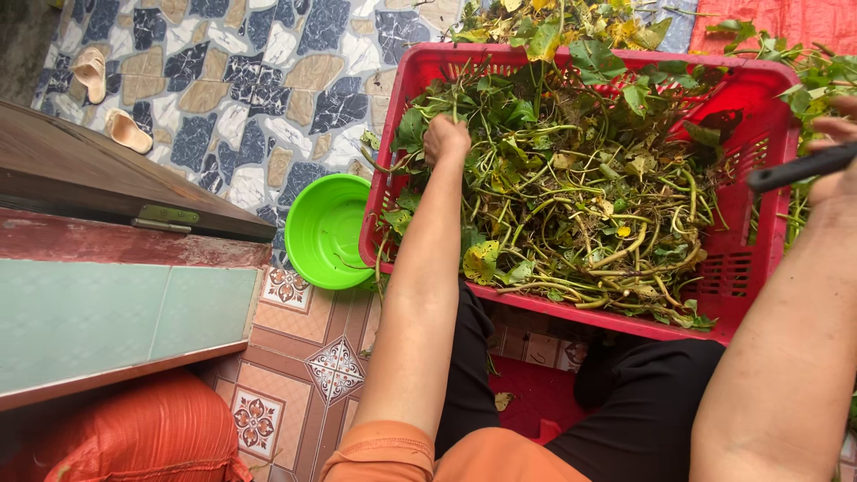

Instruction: The person sits on a low stool and uses a knife to trim stems and leaves from a large pile of green vegetables in a red basket. They handle the vegetables one by one, cutting unwanted parts and placing the trimmed pieces back into the basket.

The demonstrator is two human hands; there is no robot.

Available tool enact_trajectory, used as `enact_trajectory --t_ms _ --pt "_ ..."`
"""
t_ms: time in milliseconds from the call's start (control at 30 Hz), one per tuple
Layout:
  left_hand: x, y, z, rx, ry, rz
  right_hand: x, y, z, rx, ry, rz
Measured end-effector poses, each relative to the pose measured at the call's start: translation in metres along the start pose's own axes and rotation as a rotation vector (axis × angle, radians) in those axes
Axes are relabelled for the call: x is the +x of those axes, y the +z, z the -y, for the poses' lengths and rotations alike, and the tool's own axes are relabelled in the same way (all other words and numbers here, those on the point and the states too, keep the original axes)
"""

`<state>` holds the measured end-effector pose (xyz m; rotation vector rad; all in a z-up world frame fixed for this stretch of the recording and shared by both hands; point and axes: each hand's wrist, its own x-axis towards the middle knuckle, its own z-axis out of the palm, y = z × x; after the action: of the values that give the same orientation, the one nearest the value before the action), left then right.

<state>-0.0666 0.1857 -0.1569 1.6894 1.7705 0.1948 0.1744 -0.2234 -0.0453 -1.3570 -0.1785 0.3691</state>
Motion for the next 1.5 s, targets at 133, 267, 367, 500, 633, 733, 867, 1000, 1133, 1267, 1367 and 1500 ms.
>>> enact_trajectory --t_ms 133,267,367,500,633,733,867,1000,1133,1267,1367,1500 --pt "0.006 -0.009 -0.029 -0.285 0.359 0.093 -0.015 0.023 0.008 -0.117 -0.006 0.108" --pt "-0.027 -0.038 -0.062 -0.383 0.591 0.302 -0.044 0.06 0.035 -0.333 -0.001 0.203" --pt "-0.064 -0.046 -0.085 -0.515 0.771 0.535 -0.06 0.084 0.047 -0.272 -0.031 0.324" --pt "-0.116 -0.051 -0.1 -0.507 0.813 0.69 -0.066 0.1 0.051 -0.092 -0.074 0.447" --pt "-0.156 -0.053 -0.104 -0.434 0.907 0.694 -0.071 0.099 0.048 -0.114 -0.146 0.424" --pt "-0.176 -0.056 -0.101 -0.387 0.861 0.675 -0.073 0.095 0.05 -0.088 -0.113 0.432" --pt "-0.193 -0.062 -0.098 -0.299 0.865 0.618 -0.078 0.092 0.057 -0.149 -0.062 0.472" --pt "-0.195 -0.061 -0.094 -0.26 0.899 0.64 -0.081 0.094 0.059 -0.024 0.035 0.478" --pt "-0.192 -0.052 -0.092 -0.207 0.91 0.83 -0.077 0.088 0.057 0.197 0.024 0.443" --pt "-0.19 -0.047 -0.089 -0.433 0.886 1.028 -0.073 0.088 0.051 0.131 0.061 0.502" --pt "-0.185 -0.037 -0.091 -0.669 0.842 1.166 -0.071 0.089 0.045 0.079 0.07 0.54" --pt "-0.182 -0.025 -0.093 -0.717 0.823 1.147 -0.068 0.092 0.041 0.065 0.057 0.573"
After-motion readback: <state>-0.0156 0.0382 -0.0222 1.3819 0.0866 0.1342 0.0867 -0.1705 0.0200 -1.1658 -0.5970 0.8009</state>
